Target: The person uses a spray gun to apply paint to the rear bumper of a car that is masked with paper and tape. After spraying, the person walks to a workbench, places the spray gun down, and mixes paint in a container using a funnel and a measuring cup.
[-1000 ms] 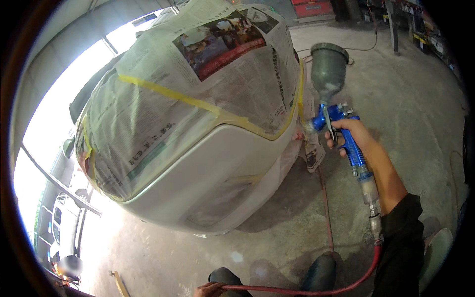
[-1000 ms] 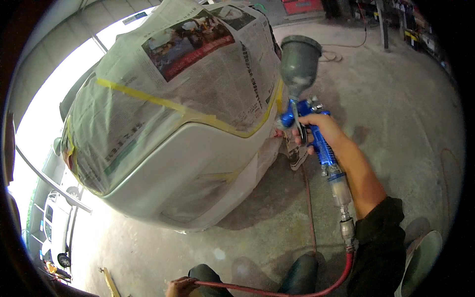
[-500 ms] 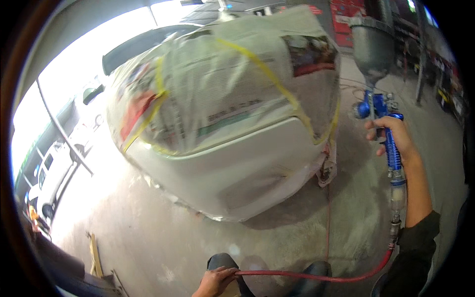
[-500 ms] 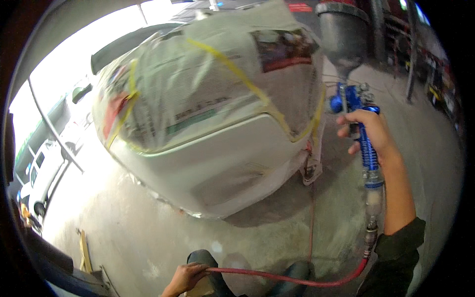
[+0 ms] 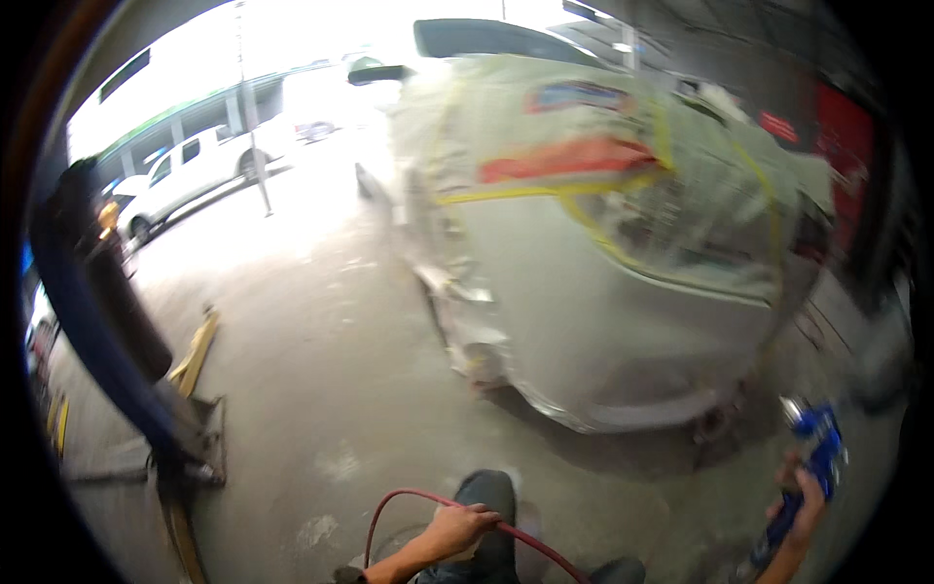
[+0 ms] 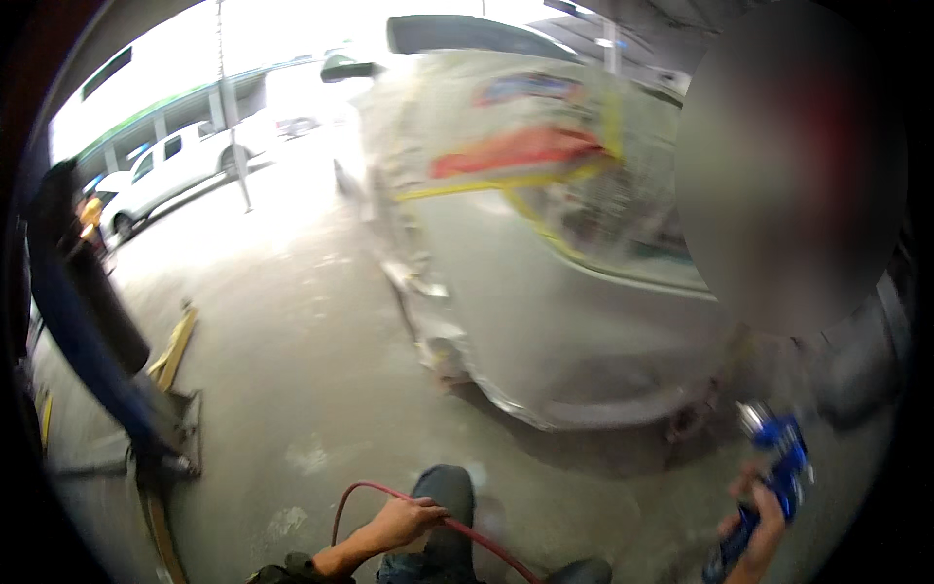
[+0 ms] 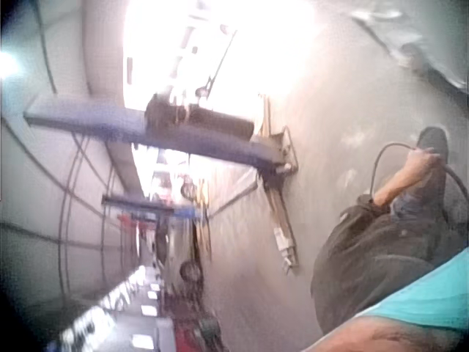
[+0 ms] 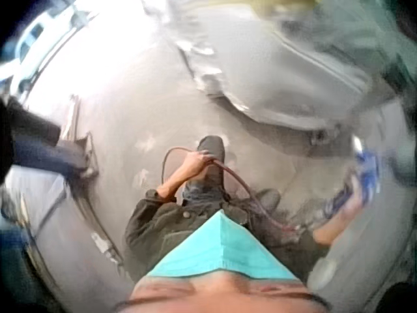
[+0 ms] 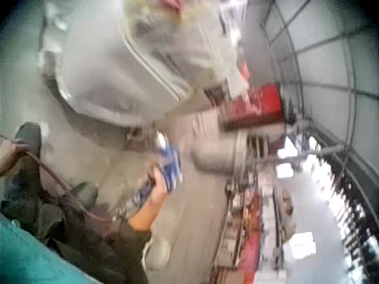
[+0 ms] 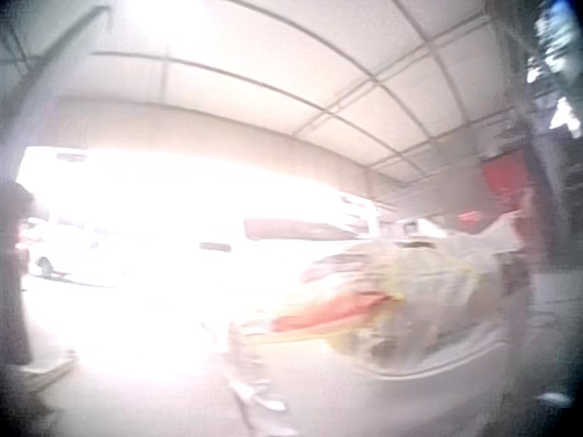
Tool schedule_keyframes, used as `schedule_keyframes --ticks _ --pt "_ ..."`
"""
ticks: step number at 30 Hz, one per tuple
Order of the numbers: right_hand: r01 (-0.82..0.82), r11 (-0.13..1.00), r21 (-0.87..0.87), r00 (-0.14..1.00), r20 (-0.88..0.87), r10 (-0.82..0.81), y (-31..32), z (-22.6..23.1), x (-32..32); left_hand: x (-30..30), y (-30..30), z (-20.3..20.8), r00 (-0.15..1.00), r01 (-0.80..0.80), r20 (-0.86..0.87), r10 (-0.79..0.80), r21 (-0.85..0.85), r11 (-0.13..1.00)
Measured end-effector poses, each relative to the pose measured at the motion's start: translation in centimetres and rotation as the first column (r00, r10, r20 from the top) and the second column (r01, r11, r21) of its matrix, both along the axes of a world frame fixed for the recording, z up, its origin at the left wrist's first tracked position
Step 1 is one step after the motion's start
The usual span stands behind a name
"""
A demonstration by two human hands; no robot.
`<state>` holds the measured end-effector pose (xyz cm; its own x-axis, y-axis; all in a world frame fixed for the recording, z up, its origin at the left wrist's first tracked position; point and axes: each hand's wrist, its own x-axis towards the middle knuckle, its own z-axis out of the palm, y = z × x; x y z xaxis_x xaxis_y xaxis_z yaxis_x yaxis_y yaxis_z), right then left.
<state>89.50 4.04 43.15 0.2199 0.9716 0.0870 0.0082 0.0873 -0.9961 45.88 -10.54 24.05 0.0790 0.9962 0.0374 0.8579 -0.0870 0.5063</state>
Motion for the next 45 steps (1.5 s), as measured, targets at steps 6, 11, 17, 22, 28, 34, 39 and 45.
schedule_keyframes --ticks 6,11,17,22,28,34,39,45 --pt "0.387 0.922 -0.021 0.92 0.08 -0.385 -2.0 -13.6 3.6 -3.2 -3.2 -0.5 0.984 -0.097 -0.155 0.087 -0.058 0.994" --pt "0.386 0.921 0.048 0.916 0.103 -0.389 -5.1 -15.2 -0.6 -5.2 -3.8 -3.8 0.992 -0.052 -0.113 0.049 -0.022 0.998" --pt "0.353 0.913 0.202 0.927 0.054 -0.371 -7.4 -14.1 -2.9 -5.2 -5.1 -3.3 0.985 -0.143 -0.099 0.144 0.015 0.99" --pt "0.29 0.935 0.206 0.957 -0.094 -0.276 -8.0 -11.7 -7.9 -8.4 -3.1 -0.8 0.896 -0.405 -0.156 0.417 0.104 0.909" --pt "-0.248 0.946 0.21 0.969 0.063 0.24 -11.6 -15.0 -19.8 -15.5 -1.4 -2.8 0.922 -0.334 -0.181 0.344 0.08 0.939" --pt "-0.395 0.916 0.07 0.918 0.073 0.39 -10.5 -18.7 -35.7 -26.4 -1.4 -7.8 0.974 -0.197 -0.15 0.173 -0.167 0.966" --pt "-0.332 0.943 0.034 0.94 0.093 0.328 -8.2 -18.2 -47.9 -37.7 2.7 -10.4 0.97 -0.244 -0.047 0.241 -0.089 0.966" --pt "-0.219 0.976 0.016 0.965 0.15 0.214 -6.5 -14.3 -57.0 -47.8 2.7 -10.3 0.97 -0.223 0.065 0.235 -0.151 0.963"
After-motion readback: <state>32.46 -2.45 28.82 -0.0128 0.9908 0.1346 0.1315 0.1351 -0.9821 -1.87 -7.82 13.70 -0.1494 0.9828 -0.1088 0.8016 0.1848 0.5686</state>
